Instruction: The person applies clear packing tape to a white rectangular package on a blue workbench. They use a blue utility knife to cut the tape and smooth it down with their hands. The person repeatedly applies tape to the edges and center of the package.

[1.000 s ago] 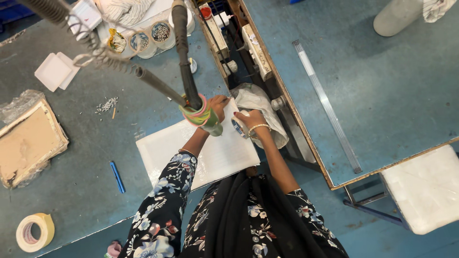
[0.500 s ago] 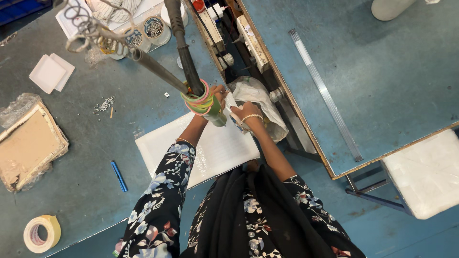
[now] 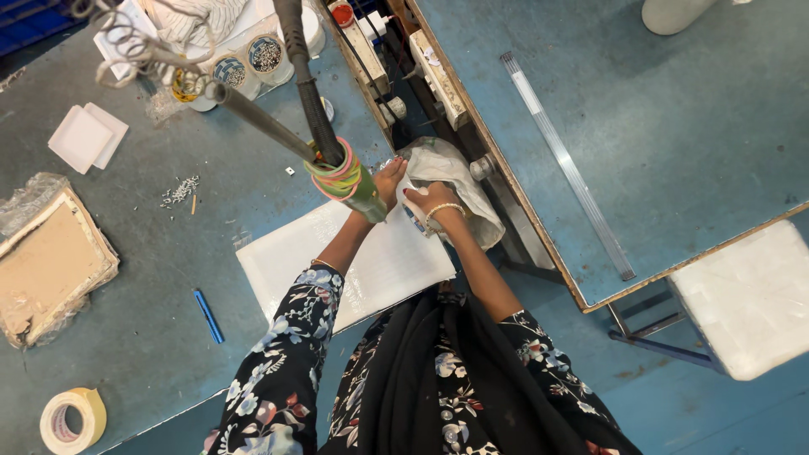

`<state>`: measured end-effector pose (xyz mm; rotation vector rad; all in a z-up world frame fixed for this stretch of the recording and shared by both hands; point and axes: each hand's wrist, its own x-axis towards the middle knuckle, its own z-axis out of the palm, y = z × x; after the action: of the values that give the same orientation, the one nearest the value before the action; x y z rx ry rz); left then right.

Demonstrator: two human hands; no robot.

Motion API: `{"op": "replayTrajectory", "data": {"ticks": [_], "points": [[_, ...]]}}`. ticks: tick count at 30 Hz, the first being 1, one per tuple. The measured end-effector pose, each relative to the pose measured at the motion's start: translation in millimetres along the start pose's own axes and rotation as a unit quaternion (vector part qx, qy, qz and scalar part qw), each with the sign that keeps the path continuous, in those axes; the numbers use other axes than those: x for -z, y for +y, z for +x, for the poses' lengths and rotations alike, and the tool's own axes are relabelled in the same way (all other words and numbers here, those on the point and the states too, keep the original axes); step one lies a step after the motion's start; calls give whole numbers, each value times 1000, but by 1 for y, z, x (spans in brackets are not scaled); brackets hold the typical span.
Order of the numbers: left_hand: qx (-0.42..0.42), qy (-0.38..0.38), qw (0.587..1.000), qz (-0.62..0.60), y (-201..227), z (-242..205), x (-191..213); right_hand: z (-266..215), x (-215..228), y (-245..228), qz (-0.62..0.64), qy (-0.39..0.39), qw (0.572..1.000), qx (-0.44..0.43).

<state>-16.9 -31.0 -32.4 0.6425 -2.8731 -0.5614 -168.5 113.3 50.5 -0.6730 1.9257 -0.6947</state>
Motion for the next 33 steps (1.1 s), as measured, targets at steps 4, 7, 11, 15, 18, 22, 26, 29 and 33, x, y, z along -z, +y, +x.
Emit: {"op": "replayTrajectory", "data": {"ticks": [4,7,11,15,18,22,26,29,33], "points": [[-16,-22,999,24,10,-2,11,-2,5,7,-35,-11,999,33],[-38,-42,997,49,17,-3,24,-17,9,23,222,-158,961,49],[-57,-57,994,66,28,-3,36,-39,12,38,109,-75,985,114],[-49,-64,994,68,33,-5,44,-56,3,36,26,14,995,98],[-55,-51,995,70,33,-6,40,-71,3,41,41,8,995,93],[-51,-67,992,90,26,-7,31,-102,7,56,68,-36,997,15],[-47,-63,993,93,17,-6,21,-139,7,70,42,42,995,82],[-40,-75,992,90,11,-7,16,-166,8,80,74,-1,997,-13],[-34,-87,992,89,7,-4,13,-189,9,87,94,-1,994,-49]]}}
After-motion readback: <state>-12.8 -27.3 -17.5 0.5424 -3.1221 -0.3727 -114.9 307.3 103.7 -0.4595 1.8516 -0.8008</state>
